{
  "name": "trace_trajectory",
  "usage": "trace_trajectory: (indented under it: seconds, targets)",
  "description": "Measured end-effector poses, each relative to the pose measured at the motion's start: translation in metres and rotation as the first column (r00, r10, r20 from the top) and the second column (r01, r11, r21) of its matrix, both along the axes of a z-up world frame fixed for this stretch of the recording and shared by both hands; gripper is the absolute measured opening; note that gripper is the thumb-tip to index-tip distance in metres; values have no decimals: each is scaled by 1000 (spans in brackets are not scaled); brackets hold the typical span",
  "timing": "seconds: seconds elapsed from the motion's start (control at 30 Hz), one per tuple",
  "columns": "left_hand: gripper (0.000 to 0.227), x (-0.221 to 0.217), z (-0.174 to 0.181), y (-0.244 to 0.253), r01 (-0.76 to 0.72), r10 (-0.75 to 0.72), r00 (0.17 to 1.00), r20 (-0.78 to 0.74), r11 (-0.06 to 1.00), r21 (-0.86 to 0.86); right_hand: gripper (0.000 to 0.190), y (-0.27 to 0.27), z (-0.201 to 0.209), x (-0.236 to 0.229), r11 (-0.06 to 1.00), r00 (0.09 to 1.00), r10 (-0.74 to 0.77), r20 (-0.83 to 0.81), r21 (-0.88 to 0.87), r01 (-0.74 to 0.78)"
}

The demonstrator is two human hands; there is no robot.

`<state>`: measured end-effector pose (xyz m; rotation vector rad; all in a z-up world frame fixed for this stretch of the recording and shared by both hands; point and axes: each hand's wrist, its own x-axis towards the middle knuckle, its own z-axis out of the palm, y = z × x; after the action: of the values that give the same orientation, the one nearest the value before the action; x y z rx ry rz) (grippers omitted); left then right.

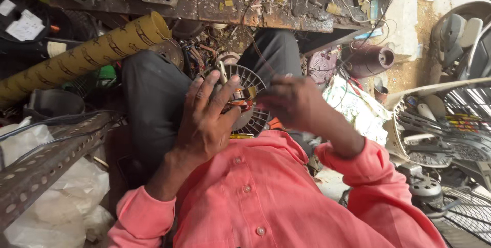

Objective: The person winds copper wire around a stator by hand, threading it through the slots and securing the connections.

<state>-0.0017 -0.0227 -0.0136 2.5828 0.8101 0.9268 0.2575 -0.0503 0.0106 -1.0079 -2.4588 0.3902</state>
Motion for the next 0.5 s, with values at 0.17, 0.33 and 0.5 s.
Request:
trace_trajectory:
  seconds: [0.17, 0.33, 0.5]
  targets:
    - [18, -2, -13, -6, -8, 22, 997, -74, 983, 183, 9, 41, -37, 8, 960, 978, -137, -157, -264, 92]
    - [12, 13, -3, 9, -23, 48, 949, 310, 996, -84, 8, 93, -71, -7, 898, 930, -285, -232, -405, 174]
    - [17, 31, -22, 80, 39, 186, 882, 433, 887, -461, 9, 87, -31, -17, 882, 892, -452, 10, 151, 446]
